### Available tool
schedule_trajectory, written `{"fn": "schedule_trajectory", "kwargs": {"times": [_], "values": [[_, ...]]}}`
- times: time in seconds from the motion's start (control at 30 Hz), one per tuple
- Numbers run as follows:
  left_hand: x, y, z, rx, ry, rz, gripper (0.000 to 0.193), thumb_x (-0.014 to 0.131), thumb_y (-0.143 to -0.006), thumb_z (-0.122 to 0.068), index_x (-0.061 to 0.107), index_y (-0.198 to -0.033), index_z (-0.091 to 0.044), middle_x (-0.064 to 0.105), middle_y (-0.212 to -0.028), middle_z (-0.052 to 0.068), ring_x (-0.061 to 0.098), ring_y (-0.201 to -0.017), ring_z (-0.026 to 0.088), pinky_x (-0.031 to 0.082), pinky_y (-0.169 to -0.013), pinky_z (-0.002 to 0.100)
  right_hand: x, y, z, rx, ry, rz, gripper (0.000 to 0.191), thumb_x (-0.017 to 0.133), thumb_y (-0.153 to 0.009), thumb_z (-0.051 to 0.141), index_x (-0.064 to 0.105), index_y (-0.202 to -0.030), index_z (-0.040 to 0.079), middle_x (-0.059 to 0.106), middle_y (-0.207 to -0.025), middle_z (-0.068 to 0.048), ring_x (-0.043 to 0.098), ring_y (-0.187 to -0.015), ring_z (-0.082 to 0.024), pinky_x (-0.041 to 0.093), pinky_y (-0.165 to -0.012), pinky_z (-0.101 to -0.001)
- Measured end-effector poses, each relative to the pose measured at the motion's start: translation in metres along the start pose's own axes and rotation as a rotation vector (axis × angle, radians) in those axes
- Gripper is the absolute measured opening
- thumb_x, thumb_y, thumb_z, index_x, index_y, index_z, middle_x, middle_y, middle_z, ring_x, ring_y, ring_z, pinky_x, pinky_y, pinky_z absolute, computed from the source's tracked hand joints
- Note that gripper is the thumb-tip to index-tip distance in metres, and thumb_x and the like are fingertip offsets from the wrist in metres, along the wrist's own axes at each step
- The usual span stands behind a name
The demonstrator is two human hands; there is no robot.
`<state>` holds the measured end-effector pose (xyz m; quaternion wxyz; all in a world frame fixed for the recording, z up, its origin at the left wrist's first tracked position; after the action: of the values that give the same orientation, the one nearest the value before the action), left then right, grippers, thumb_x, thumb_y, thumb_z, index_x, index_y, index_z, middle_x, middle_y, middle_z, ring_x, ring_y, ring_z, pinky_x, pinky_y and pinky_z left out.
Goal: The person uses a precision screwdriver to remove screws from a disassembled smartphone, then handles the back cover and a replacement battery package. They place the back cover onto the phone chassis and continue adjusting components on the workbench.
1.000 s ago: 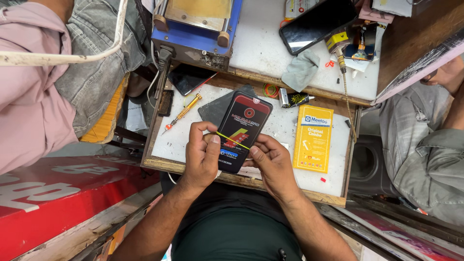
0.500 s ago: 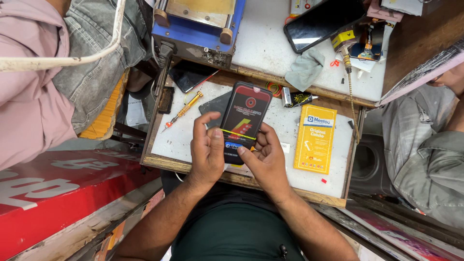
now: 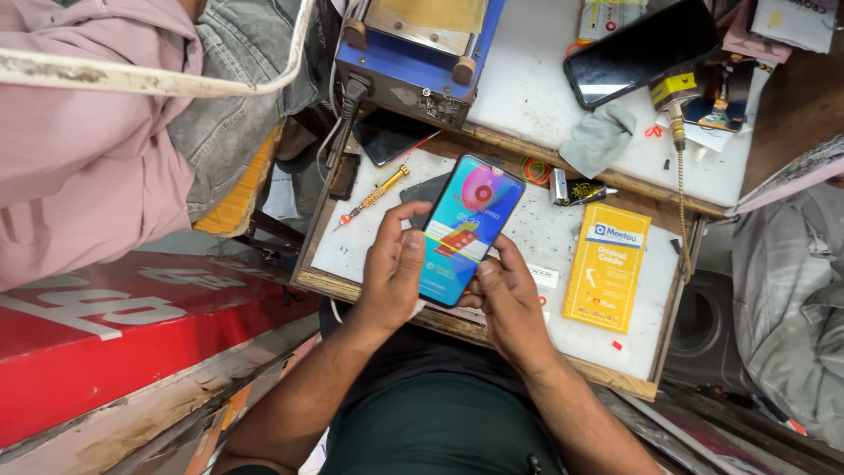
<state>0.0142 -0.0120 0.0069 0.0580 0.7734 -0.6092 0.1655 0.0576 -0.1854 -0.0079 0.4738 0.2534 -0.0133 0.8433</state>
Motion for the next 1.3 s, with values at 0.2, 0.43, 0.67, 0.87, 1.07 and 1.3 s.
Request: {"fn": "schedule_trajectory", "kwargs": {"times": [0.2,0.43,0.67,0.87,1.07,1.3], "values": [[-0.023,0.005,-0.029,-0.074,-0.045,0.300,0.060,0.060,-0.102,-0.004,0.028,-0.154,-0.001,0.067,-0.119,0.015,0.064,-0.110,0.014,0.051,-0.098,0.027,0.004,0.002,-0.006,-0.038,-0.043,-0.003,0.047,0.052,-0.107,0.020,0.039,-0.149,0.003,0.069,-0.122,-0.012,0.072,-0.099,-0.020,0.061,-0.078,-0.0341],[-0.031,0.002,-0.019,-0.357,-0.318,0.100,0.048,0.063,-0.107,-0.026,0.058,-0.146,0.002,0.079,-0.106,0.021,0.070,-0.095,0.020,0.057,-0.084,0.036,0.007,0.003,-0.005,-0.104,0.157,0.040,0.047,0.054,-0.108,0.019,0.042,-0.150,0.002,0.069,-0.119,-0.011,0.070,-0.099,-0.018,0.061,-0.082,-0.0335],[-0.008,0.008,-0.049,0.044,-0.845,0.091,0.100,0.088,-0.075,-0.030,0.033,-0.151,0.003,0.060,-0.127,0.026,0.064,-0.113,0.039,0.054,-0.091,0.046,0.019,0.002,-0.004,-0.083,0.046,0.007,0.047,0.053,-0.107,0.015,0.039,-0.150,0.002,0.065,-0.131,-0.013,0.067,-0.112,-0.018,0.059,-0.088,-0.0334],[-0.010,0.007,-0.061,0.140,-1.072,0.058,0.109,0.090,-0.064,-0.016,0.029,-0.154,-0.002,0.054,-0.125,0.024,0.059,-0.115,0.044,0.051,-0.095,0.050,0.041,0.002,-0.006,-0.097,0.127,0.133,0.047,0.051,-0.107,0.006,0.036,-0.151,0.002,0.064,-0.135,-0.016,0.064,-0.122,-0.021,0.057,-0.101,-0.0363],[-0.072,-0.004,-0.098,0.217,-1.353,-0.148,0.107,0.090,-0.059,-0.012,0.037,-0.153,-0.008,0.055,-0.122,0.025,0.057,-0.112,0.046,0.048,-0.095,0.054,0.033,0.015,-0.001,-0.041,0.294,0.247,0.035,0.054,-0.104,0.007,0.051,-0.138,-0.001,0.067,-0.132,-0.014,0.067,-0.118,-0.019,0.057,-0.101,-0.0333],[-0.115,-0.051,-0.119,0.402,-1.319,-0.490,0.093,0.087,-0.080,-0.011,0.033,-0.156,-0.004,0.053,-0.139,0.027,0.055,-0.128,0.049,0.047,-0.109,0.053,-0.011,0.033,-0.007,-0.060,0.689,0.162,0.015,0.070,-0.096,0.011,0.077,-0.100,-0.001,0.080,-0.091,-0.008,0.076,-0.084,-0.014,0.063,-0.078,-0.0292]]}}
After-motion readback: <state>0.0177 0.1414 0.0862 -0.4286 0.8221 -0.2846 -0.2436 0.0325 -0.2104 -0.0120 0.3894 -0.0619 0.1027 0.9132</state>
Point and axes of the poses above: each hand's wrist, its own y-axis away from the middle knuckle, its own x-axis out of the palm, z = x × y, the point moved 2 cm from there along -y, towards the middle knuckle
